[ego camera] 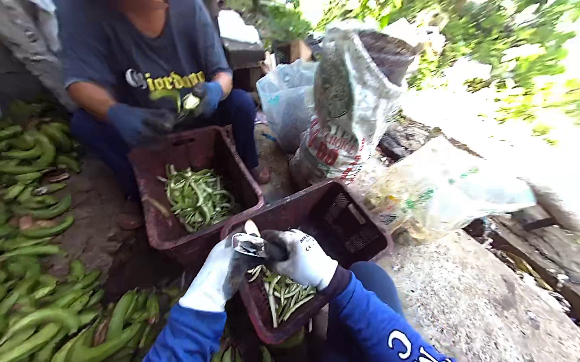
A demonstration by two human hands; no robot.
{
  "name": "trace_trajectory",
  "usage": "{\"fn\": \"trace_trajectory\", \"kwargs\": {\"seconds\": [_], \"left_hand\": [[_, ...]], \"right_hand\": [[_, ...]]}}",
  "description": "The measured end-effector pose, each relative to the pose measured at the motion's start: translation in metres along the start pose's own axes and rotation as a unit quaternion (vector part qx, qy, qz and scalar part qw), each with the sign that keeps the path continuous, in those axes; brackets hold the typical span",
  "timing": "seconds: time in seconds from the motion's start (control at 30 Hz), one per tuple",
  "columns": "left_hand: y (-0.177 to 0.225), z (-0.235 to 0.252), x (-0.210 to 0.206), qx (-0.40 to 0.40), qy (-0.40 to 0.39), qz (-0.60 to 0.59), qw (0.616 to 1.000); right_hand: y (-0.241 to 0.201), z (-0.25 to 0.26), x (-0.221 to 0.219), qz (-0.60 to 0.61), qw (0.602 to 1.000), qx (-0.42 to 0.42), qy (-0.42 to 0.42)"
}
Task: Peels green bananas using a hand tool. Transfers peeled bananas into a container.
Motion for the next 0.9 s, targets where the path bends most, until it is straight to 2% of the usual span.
{"fn": "trace_trajectory", "kwargs": {"seconds": [0.07,0.13,0.23,0.37,0.4,0.5,0.53,0.57,0.63,0.7,0.73,0.8,0.83,0.9], "left_hand": [[0.004,0.000,-0.002,-0.022,-0.048,-0.061,0.997],[0.013,-0.001,0.002,-0.036,-0.105,-0.085,0.990],[0.021,-0.004,0.011,-0.048,-0.112,0.000,0.993],[0.017,-0.008,0.012,-0.051,-0.142,0.067,0.986],[0.017,-0.011,0.011,-0.047,-0.155,0.082,0.983],[0.017,-0.019,0.011,-0.042,-0.181,0.101,0.977],[0.018,-0.019,0.012,-0.044,-0.180,0.093,0.978],[0.018,-0.018,0.013,-0.048,-0.172,0.083,0.980],[0.016,-0.013,0.016,-0.055,-0.137,0.071,0.986],[0.012,-0.008,0.015,-0.052,-0.073,0.064,0.994],[0.009,-0.005,0.013,-0.046,-0.045,0.062,0.996],[0.002,-0.004,0.005,-0.031,-0.008,0.057,0.998],[0.002,-0.005,0.001,-0.020,-0.013,0.050,0.998],[0.006,-0.007,-0.002,0.024,-0.057,0.012,0.998]], "right_hand": [[0.000,-0.004,0.022,0.079,0.997,-0.001,-0.011],[0.000,-0.011,0.034,0.125,0.990,-0.016,0.060],[0.017,-0.009,0.030,-0.045,0.983,-0.031,0.177],[0.016,-0.003,0.010,-0.152,0.970,0.020,0.189],[0.014,0.001,0.007,-0.158,0.970,-0.002,0.183],[0.024,0.017,0.017,-0.086,0.966,-0.188,0.154],[0.030,0.019,0.023,-0.053,0.961,-0.211,0.170],[0.034,0.019,0.027,-0.019,0.959,-0.204,0.194],[0.030,0.011,0.026,0.068,0.963,-0.132,0.226],[0.014,0.000,0.014,0.143,0.972,-0.045,0.179],[0.006,-0.004,0.006,0.141,0.980,-0.015,0.137],[-0.002,-0.007,-0.008,0.057,0.996,0.018,0.069],[-0.003,-0.006,-0.009,0.032,0.998,0.012,0.053],[-0.001,-0.003,0.010,0.098,0.994,-0.047,0.021]]}}
Point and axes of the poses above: each hand's wrist, its own z-axis towards the middle knuckle, its own x-axis out of the back of the hand, y = z × x, the point moved 1 cm from there along z, towards the middle knuckle, and after that the axes turned 1 degree about x, right-handed, at the moved point
